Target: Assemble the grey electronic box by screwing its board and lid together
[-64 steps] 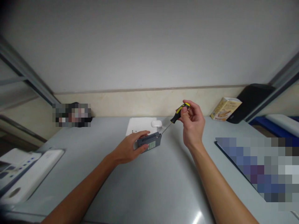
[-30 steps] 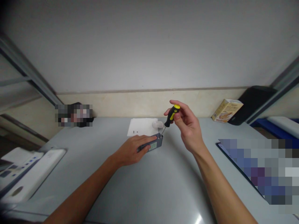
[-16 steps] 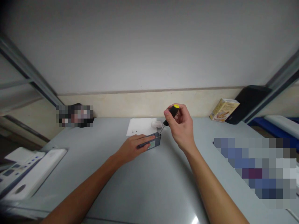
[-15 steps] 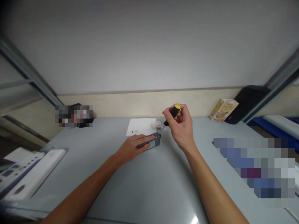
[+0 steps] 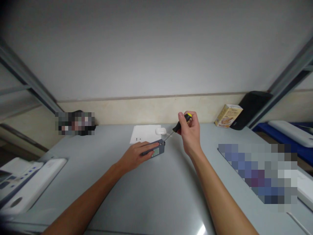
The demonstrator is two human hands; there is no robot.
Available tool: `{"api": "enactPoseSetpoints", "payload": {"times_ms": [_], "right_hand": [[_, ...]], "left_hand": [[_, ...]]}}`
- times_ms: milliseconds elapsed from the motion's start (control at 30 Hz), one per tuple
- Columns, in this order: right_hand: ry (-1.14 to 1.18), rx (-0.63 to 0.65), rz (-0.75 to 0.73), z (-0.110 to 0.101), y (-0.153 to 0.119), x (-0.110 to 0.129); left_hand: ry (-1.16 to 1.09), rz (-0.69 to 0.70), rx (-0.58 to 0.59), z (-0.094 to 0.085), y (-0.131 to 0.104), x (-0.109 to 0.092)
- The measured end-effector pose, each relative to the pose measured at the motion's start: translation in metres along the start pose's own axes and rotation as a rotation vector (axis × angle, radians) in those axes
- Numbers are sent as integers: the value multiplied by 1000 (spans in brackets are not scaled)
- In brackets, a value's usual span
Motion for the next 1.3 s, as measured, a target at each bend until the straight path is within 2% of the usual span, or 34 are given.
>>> {"api": "enactPoseSetpoints", "payload": {"times_ms": [133, 300, 367, 433, 500, 567, 733, 1000, 1300], "right_hand": [[-134, -95, 26, -9, 5, -9], [102, -162, 220, -18, 9, -25], [160, -140, 292, -17, 7, -34], [143, -80, 342, -14, 3, -43], [69, 9, 376, -9, -3, -54], [-29, 95, 396, -4, -9, -63], [-168, 211, 450, 2, -19, -78], [-168, 250, 454, 0, -19, -80], [-127, 268, 486, 2, -19, -80]], "left_hand": [[-44, -3, 22, 2, 0, 3], [-127, -28, 34, -5, -2, 4], [-171, -103, -36, -11, -3, 11], [-184, -222, -156, -18, -6, 23], [-137, -340, -267, -23, -8, 39], [-31, -413, -310, -25, -9, 52], [175, -429, -252, -19, -11, 68], [246, -398, -91, -5, -17, 73], [156, -382, -107, -1, -16, 77]]}}
Point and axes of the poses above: each hand's wrist, its own y-axis towards the middle knuckle, its own z-axis out of the palm, x = y × z, the point moved 3 cm from there along y, towards the middle knuckle, and after that the axes turned 15 degrees about y, right-handed, at the moved point
